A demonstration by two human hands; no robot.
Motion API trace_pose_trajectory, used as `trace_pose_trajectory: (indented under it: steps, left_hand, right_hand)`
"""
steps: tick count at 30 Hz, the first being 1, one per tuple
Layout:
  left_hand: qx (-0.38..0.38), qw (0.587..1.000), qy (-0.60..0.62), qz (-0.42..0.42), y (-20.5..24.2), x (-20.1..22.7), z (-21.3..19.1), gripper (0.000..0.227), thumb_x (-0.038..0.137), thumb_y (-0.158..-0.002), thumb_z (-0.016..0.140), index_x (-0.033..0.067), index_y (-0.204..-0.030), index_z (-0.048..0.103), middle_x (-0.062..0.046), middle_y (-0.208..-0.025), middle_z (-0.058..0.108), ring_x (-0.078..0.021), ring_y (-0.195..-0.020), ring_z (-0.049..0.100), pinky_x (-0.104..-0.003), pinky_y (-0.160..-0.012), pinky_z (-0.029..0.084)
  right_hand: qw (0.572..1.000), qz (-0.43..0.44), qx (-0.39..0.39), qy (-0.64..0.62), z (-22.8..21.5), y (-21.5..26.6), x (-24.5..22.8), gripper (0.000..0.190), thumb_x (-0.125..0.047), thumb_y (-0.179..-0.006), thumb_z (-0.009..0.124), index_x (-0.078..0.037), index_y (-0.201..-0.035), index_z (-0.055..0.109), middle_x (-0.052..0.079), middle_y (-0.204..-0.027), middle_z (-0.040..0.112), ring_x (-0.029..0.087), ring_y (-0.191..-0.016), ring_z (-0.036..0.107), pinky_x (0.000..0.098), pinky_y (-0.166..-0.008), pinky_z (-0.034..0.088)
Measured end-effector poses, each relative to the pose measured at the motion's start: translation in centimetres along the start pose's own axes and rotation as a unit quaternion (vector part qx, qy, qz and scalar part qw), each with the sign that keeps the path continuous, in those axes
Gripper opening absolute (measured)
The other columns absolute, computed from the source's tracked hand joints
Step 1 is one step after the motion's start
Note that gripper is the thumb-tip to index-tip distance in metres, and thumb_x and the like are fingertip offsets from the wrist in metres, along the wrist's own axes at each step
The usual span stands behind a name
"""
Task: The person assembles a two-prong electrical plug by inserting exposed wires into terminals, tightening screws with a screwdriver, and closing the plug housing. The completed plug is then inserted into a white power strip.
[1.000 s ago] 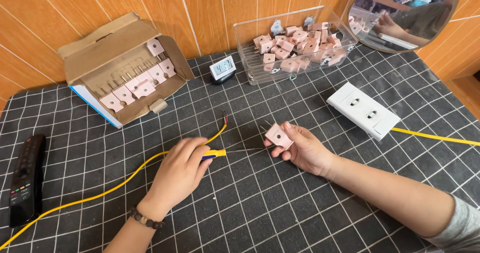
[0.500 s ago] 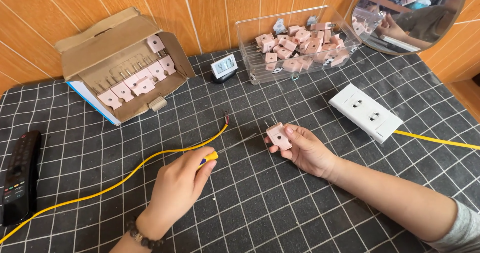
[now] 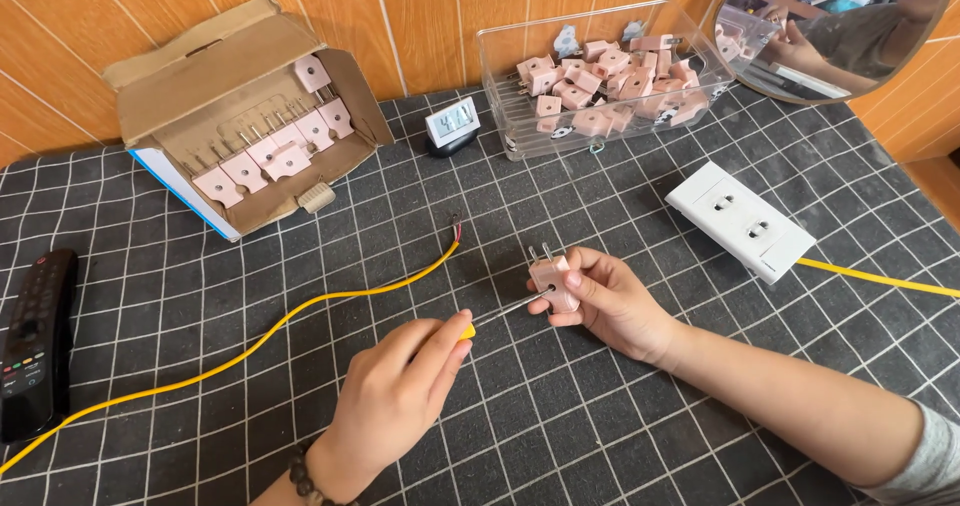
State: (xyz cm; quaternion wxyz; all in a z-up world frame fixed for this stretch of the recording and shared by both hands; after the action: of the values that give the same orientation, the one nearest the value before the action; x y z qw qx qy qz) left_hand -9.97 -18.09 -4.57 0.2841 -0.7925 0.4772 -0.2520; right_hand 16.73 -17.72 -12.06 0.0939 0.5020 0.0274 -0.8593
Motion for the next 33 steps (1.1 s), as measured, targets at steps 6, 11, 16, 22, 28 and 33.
trace_pose_trajectory:
  steps: [6, 11, 16, 22, 28, 33]
  left_hand:
    - [-0.006, 0.989, -0.137, 0.055, -0.3, 2.2, 0.0, 0.023, 0.015, -0.104, 0.068, 0.0054, -0.124, 0.068, -0.002, -0.085, 0.049, -0.0121, -0.061, 0.048, -0.026, -0.047, 0.045]
    - [-0.001, 0.990, -0.129, 0.055, -0.9, 1.8, -0.2, 0.023, 0.016, -0.105, 0.066, 0.0053, -0.125, 0.067, -0.003, -0.088, 0.050, -0.0131, -0.063, 0.050, -0.026, -0.045, 0.045]
    - [0.002, 0.991, -0.123, 0.054, -0.6, 1.7, -0.2, 0.022, 0.013, -0.105, 0.067, 0.0049, -0.126, 0.067, -0.003, -0.088, 0.049, -0.0125, -0.063, 0.049, -0.025, -0.043, 0.043]
    - [0.009, 0.990, -0.123, 0.063, -0.6, 1.7, -0.4, 0.026, 0.012, -0.104, 0.068, 0.0043, -0.129, 0.065, -0.003, -0.091, 0.053, -0.0124, -0.064, 0.050, -0.024, -0.044, 0.044]
    - [-0.062, 0.992, 0.066, -0.087, 0.4, 0.9, 1.2, 0.027, 0.018, -0.103, 0.063, 0.0094, -0.129, 0.064, -0.003, -0.082, 0.059, -0.0198, -0.055, 0.057, -0.035, -0.050, 0.049]
    - [-0.203, 0.580, 0.537, -0.578, 2.5, -1.6, 3.9, 0.049, 0.039, -0.106, 0.049, -0.0032, -0.110, 0.073, -0.004, -0.061, 0.048, -0.0063, -0.043, 0.031, -0.020, -0.035, 0.024]
  right_hand:
    - [0.955, -0.173, 0.183, 0.153, 2.6, 3.0, -1.5, 0.012, -0.006, -0.089, 0.074, -0.001, -0.092, 0.063, 0.027, -0.115, 0.078, 0.042, -0.089, 0.084, 0.0388, -0.062, 0.074]
    - [0.966, -0.114, 0.205, 0.107, 1.8, 2.1, -1.3, 0.017, -0.016, -0.090, 0.074, -0.002, -0.087, 0.065, 0.030, -0.103, 0.078, 0.040, -0.081, 0.083, 0.0386, -0.062, 0.072]
    - [0.972, -0.112, 0.189, 0.083, 1.8, 2.3, -1.1, 0.015, -0.015, -0.091, 0.075, -0.003, -0.087, 0.066, 0.028, -0.099, 0.077, 0.039, -0.081, 0.083, 0.0371, -0.061, 0.071]
    - [0.979, -0.072, 0.185, 0.051, 1.7, 2.3, -0.7, 0.027, -0.021, -0.092, 0.074, -0.007, -0.076, 0.058, 0.031, -0.092, 0.077, 0.039, -0.078, 0.082, 0.0328, -0.059, 0.068]
    - [0.934, -0.197, 0.218, 0.204, 3.5, 4.1, -1.6, 0.019, -0.006, -0.086, 0.077, 0.007, -0.096, 0.067, 0.027, -0.098, 0.079, 0.033, -0.072, 0.083, 0.0345, -0.057, 0.074]
    - [0.937, -0.263, 0.124, 0.195, 4.2, 4.4, -1.5, 0.020, 0.001, -0.085, 0.077, 0.002, -0.097, 0.060, 0.026, -0.114, 0.074, 0.034, -0.082, 0.083, 0.0361, -0.071, 0.074]
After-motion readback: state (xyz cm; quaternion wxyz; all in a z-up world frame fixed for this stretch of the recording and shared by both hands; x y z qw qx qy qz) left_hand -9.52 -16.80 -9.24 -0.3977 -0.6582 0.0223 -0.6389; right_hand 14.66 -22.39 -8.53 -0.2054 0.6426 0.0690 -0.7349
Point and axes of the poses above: each hand's wrist, its own y-axis away from the middle knuckle, its own z-axis out of the palm, x = y × z, the point moved 4 cm from there along -y, towards the middle knuckle
